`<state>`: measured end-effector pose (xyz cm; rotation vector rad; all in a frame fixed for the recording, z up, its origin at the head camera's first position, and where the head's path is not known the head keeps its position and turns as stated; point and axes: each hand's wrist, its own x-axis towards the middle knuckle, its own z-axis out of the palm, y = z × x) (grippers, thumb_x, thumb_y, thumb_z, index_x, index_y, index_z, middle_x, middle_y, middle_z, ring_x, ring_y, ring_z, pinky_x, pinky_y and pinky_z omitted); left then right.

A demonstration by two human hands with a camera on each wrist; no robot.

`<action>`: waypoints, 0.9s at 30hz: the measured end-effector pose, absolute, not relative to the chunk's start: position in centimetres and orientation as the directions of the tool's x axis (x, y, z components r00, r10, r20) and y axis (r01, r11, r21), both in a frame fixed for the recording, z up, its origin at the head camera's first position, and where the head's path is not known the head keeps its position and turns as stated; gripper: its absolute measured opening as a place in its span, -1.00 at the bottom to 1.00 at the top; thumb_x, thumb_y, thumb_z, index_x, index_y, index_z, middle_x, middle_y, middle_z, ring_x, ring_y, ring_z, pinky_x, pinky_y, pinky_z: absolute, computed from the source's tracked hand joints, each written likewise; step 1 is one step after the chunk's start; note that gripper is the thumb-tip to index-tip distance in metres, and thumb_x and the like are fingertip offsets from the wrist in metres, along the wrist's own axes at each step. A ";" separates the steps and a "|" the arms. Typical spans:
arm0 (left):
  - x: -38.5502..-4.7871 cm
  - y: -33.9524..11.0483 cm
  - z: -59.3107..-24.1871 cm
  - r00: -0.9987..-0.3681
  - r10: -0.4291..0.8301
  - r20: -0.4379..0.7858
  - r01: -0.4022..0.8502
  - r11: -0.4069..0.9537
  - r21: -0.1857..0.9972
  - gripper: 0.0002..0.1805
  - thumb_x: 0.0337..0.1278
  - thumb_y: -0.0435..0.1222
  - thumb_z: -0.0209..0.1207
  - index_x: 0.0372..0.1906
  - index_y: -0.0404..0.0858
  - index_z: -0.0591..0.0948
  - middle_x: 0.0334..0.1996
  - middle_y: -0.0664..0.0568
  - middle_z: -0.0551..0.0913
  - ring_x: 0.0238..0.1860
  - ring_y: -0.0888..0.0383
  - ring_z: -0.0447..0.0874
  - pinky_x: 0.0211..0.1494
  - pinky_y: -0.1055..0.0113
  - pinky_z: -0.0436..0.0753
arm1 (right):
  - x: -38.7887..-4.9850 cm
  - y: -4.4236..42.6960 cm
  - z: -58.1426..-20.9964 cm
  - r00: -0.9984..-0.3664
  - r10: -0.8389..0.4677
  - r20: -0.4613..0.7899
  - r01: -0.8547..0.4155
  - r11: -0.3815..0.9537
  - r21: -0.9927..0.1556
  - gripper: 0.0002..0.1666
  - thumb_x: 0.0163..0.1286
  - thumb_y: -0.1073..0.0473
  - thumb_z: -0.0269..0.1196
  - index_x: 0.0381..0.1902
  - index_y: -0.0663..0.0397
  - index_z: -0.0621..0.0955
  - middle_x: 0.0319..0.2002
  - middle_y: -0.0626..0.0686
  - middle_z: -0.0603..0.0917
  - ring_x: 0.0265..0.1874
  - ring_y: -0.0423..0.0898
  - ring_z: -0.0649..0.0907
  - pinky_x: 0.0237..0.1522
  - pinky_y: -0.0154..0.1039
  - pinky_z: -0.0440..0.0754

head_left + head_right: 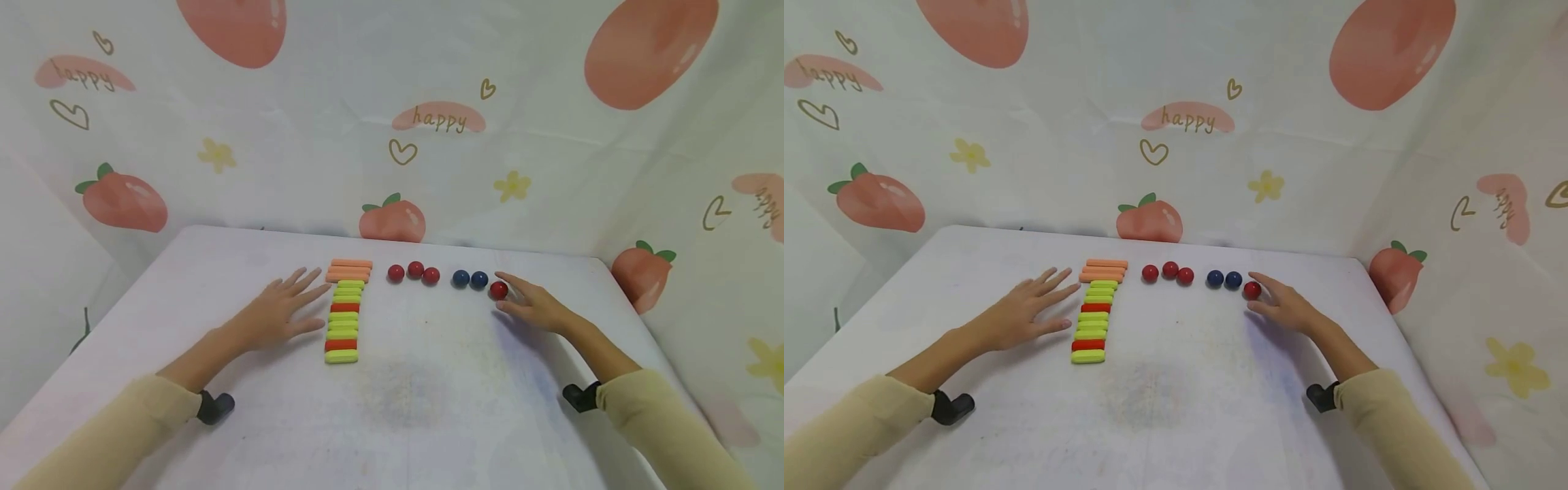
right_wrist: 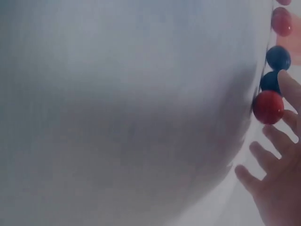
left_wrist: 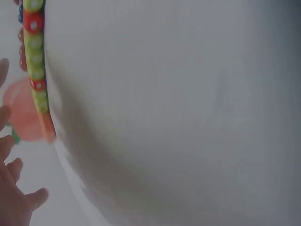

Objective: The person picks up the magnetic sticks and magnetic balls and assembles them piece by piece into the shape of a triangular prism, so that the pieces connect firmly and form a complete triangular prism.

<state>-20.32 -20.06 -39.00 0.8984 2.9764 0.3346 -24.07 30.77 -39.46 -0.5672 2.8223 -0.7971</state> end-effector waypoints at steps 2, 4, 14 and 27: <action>-19.6 -19.5 -39.1 -0.823 0.567 0.037 0.548 0.775 0.316 -0.18 0.28 0.18 0.14 0.54 -0.05 0.24 0.58 -0.08 0.03 0.56 -0.22 -0.11 0.39 -0.37 0.14 | -24.1 30.5 -39.5 -0.911 -0.413 -0.019 -0.327 0.749 -0.576 -0.21 0.44 0.07 0.26 0.48 0.25 0.24 0.44 0.39 0.26 0.43 0.40 0.19 0.37 0.37 0.10; -19.1 -19.0 -39.4 -0.816 0.577 0.035 0.537 0.734 0.416 -0.20 0.23 0.19 0.18 0.50 -0.03 0.32 0.57 -0.07 0.07 0.55 -0.20 -0.06 0.35 -0.36 0.23 | -24.2 30.3 -39.7 -0.912 -0.410 0.006 -0.333 0.732 -0.595 -0.28 0.43 0.16 0.27 0.43 0.30 0.30 0.39 0.40 0.33 0.40 0.40 0.24 0.36 0.36 0.14; -18.0 -17.6 -40.1 -0.757 0.650 0.066 0.537 0.561 0.629 -0.79 -0.05 -0.09 0.48 -0.23 0.12 0.78 0.37 -0.07 0.40 0.43 -0.15 0.20 0.27 -0.28 0.41 | -24.3 29.6 -40.2 -0.931 -0.361 0.055 -0.319 0.733 -0.600 -0.53 0.40 0.39 0.21 0.25 0.33 0.48 0.17 0.37 0.56 0.22 0.33 0.47 0.24 0.33 0.37; -17.5 -17.2 -40.3 -0.759 0.648 0.062 0.571 0.619 0.539 -0.81 -0.05 -0.16 0.50 -0.30 0.12 0.73 0.26 -0.05 0.49 0.33 -0.10 0.35 0.21 -0.07 0.56 | -23.7 29.6 -40.3 -0.930 -0.366 0.046 -0.317 0.730 -0.606 -0.55 0.36 0.31 0.28 0.19 0.30 0.55 0.00 0.24 0.66 0.04 0.20 0.58 0.09 0.23 0.55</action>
